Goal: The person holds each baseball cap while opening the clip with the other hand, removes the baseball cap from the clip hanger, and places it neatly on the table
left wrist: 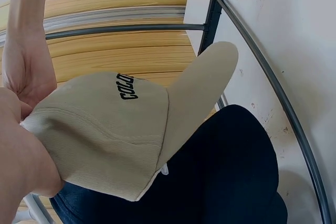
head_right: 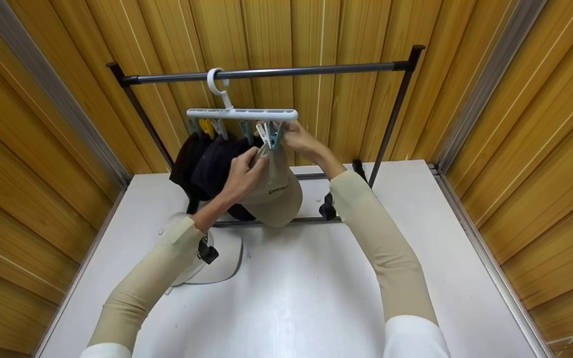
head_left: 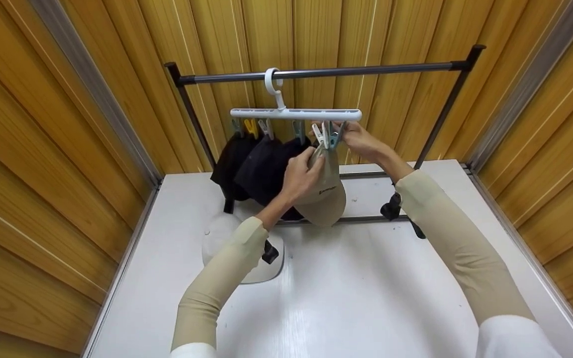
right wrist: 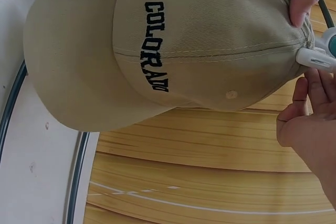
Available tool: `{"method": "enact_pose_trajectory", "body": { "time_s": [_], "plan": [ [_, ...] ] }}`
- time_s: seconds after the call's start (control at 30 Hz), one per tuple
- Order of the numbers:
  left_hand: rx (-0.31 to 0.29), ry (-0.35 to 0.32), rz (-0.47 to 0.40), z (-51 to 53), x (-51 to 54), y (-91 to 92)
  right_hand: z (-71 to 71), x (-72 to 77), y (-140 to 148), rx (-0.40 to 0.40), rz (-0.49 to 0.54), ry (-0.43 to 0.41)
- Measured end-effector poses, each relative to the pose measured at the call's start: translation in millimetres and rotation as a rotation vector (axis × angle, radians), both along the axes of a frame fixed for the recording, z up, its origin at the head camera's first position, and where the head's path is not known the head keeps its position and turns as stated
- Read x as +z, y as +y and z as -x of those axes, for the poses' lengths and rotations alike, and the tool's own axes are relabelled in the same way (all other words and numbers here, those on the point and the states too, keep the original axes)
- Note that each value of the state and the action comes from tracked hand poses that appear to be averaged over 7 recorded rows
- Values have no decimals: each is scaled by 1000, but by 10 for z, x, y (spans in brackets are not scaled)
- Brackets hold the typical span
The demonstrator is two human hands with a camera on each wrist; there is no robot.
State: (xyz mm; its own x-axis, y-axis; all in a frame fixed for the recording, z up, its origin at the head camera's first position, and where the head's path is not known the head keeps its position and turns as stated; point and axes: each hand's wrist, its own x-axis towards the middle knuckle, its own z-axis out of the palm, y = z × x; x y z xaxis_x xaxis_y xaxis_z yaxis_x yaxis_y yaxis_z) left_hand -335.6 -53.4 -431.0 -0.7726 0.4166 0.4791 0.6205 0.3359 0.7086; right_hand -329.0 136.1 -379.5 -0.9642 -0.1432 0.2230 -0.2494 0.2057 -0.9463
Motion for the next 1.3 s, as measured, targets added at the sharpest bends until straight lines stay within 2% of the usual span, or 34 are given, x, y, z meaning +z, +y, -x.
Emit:
{"method": "enact_pose_trajectory", "body": {
  "time_s": [0.23,0.47,0.6,0.83,0.97,1.17,1.3],
  "plan": [
    [3,-1,-14,-28,-12,5,30,-16,-20,9,26,-12],
    [-22,-38,-26,-19,-5,69,35,-11,-39,-121,37,6],
    [-26,-62,-38,-14,-16,77,39,-25,-67,-167,78,5],
    [-40,-121,-54,-23,-52,62,37,-55,-115,-110,163,11],
    [-49,-144,-55,-34,-78,46,39,-64,-135,-118,174,14],
    [-77,-146,8,-71,-132,43,46,-83,-112,-101,165,13],
    [-71,-177,68,-105,-177,32,47,-94,-89,-111,127,-8]
  ]
}}
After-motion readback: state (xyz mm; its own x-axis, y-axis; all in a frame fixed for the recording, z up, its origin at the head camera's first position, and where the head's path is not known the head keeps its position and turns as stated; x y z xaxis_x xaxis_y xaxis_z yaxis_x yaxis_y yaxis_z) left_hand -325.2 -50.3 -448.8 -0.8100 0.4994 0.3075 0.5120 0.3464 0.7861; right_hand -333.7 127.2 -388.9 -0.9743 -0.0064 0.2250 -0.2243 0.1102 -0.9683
